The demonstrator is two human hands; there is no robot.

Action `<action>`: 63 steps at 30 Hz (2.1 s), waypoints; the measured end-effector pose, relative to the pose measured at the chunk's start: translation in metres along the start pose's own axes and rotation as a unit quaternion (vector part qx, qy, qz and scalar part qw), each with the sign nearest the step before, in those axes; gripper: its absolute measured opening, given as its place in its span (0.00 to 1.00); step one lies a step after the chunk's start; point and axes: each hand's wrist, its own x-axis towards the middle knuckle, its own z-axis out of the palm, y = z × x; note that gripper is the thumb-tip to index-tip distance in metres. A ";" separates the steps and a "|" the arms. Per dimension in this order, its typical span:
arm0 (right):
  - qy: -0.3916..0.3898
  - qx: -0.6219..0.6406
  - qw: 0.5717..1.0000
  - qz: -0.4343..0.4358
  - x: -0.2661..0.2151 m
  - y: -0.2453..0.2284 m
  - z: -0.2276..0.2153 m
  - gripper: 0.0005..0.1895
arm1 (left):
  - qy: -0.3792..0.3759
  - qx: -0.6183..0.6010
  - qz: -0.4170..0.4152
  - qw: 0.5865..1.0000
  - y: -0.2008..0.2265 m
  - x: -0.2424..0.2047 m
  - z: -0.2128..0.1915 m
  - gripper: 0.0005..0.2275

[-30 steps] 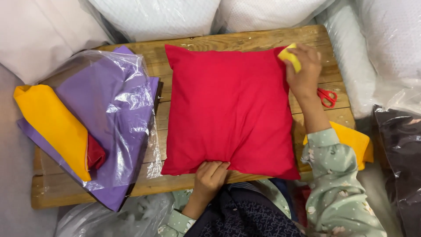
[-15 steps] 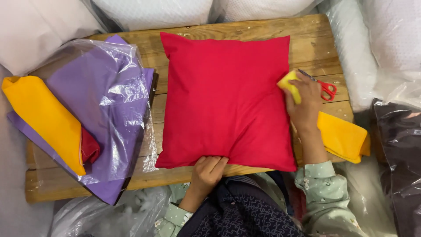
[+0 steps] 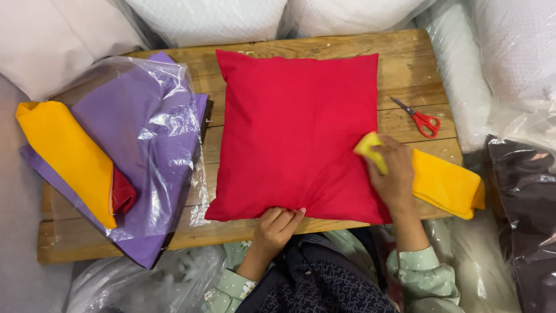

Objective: Trimming a thread from a red pillowcase, stuffing it with white fiberfill, zipping it closed, smoothing it with a sponge, and placing it into a plastic bag.

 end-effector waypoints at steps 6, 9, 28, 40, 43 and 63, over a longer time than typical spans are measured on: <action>0.094 0.003 0.995 0.014 0.030 -0.065 -0.021 0.12 | 0.000 0.011 -0.003 1.000 0.002 0.002 -0.004 0.04; -0.138 0.133 0.951 -0.243 0.015 -0.100 0.016 0.13 | -0.001 -0.011 -0.027 1.000 0.004 0.009 -0.006 0.10; -0.119 0.222 0.889 -0.382 0.066 -0.145 0.050 0.04 | -0.023 -0.063 -0.103 0.992 0.001 0.005 0.002 0.11; -0.033 0.078 0.994 -0.067 0.132 -0.073 0.063 0.17 | -0.027 -0.078 -0.110 0.990 -0.003 0.006 0.000 0.06; -0.233 0.239 0.894 -0.300 0.093 -0.132 0.059 0.09 | -0.035 -0.094 -0.108 0.989 -0.004 0.005 0.002 0.07; 0.088 0.101 0.990 0.054 0.200 0.020 0.104 0.18 | 0.091 -0.097 -0.071 0.989 -0.103 0.202 -0.027 0.16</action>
